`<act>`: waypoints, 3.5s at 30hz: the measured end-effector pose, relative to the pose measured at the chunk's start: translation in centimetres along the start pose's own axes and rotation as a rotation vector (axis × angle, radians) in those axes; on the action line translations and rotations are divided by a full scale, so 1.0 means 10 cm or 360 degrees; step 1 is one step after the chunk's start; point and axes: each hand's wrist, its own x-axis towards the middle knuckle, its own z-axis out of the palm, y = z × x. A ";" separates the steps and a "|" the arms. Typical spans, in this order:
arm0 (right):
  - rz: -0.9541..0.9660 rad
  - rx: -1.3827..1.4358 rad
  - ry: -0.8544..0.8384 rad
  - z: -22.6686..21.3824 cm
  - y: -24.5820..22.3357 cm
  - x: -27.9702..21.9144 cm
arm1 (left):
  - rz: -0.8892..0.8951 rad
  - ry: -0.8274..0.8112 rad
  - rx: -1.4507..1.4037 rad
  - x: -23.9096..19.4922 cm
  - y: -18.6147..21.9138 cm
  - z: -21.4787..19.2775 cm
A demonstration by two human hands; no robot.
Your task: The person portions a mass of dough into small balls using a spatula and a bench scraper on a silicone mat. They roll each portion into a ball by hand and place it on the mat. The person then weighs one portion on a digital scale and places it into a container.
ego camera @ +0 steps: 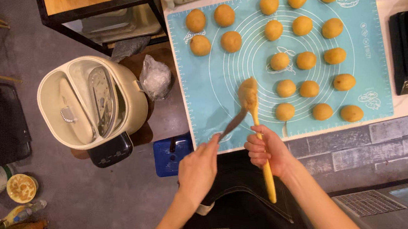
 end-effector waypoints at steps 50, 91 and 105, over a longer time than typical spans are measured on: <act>-0.0181 -0.1160 0.0939 0.14 0.14 -0.33 | -0.0131 -0.0273 0.0153 0.38 -0.15 0.20; -0.0305 -0.0910 0.0608 0.30 -0.20 -0.40 | 0.0035 -0.0191 0.0451 0.42 0.25 0.05; -0.0758 -0.2096 0.0873 -0.03 -0.40 -0.36 | -0.0210 -0.0058 0.0305 0.69 0.06 -0.25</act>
